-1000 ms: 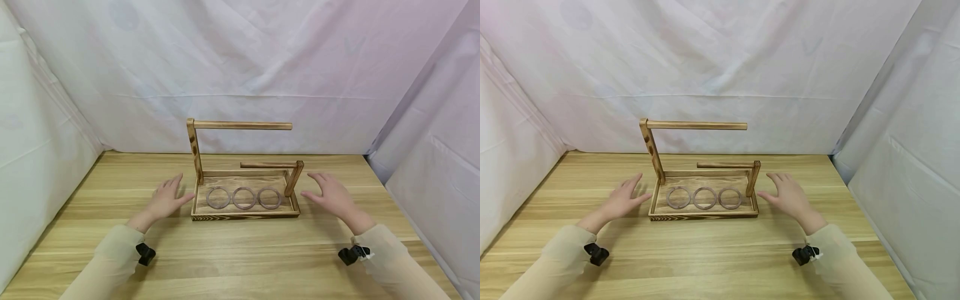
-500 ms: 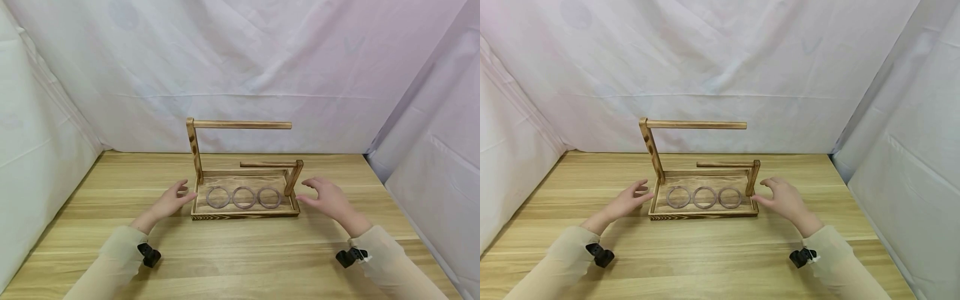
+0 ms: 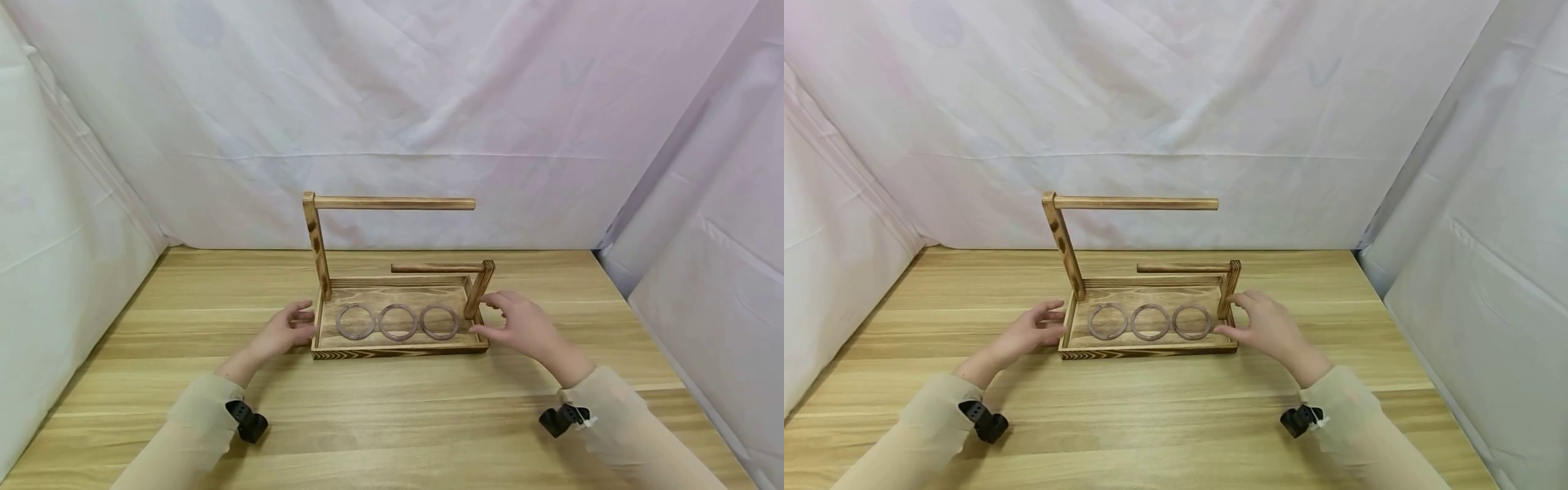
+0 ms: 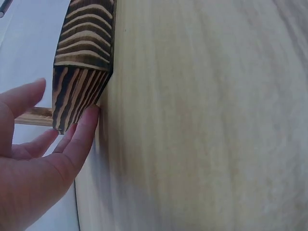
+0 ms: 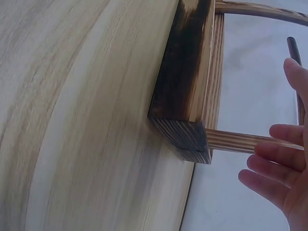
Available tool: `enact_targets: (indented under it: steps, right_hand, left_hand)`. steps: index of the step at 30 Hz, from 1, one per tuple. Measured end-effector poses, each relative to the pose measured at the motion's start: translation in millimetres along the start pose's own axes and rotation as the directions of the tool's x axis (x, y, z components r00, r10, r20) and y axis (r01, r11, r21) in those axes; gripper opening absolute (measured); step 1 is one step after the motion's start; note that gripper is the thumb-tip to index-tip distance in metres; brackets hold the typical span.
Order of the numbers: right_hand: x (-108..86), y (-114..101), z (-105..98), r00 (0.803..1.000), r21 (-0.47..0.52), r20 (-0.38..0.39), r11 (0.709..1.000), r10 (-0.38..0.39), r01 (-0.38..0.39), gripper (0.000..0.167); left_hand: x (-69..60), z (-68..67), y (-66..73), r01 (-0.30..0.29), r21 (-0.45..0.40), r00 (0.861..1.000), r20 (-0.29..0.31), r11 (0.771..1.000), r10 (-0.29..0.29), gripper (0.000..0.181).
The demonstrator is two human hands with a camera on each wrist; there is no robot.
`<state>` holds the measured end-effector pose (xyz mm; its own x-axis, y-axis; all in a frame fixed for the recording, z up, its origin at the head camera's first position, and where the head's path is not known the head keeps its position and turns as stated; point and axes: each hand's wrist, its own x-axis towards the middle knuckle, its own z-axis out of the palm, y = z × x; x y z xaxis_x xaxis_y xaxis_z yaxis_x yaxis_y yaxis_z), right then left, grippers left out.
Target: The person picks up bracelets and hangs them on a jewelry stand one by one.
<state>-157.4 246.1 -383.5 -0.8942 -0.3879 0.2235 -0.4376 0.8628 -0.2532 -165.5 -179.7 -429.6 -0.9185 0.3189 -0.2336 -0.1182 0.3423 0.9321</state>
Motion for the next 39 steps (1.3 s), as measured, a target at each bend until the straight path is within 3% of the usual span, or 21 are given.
enact_targets:
  steps: [12,34,39]
  right_hand:
    - [7.1,-12,7,0.996,0.049,0.083,0.998,-0.032,0.028,0.059]
    - [32.1,-29,27,0.977,0.07,0.195,0.995,-0.09,0.077,0.066]
    - [38.8,-30,33,0.967,0.048,0.212,0.99,-0.142,0.134,0.063]
  left_hand:
    - [0.2,4.1,-5.6,0.009,-0.081,1.0,0.022,0.997,-0.007,0.062]
    - [-1.1,5.8,-2.3,0.022,-0.107,1.0,0.016,0.994,-0.02,0.06]
    - [-0.6,4.7,-3.2,0.022,-0.119,1.0,0.019,0.993,-0.019,0.06]
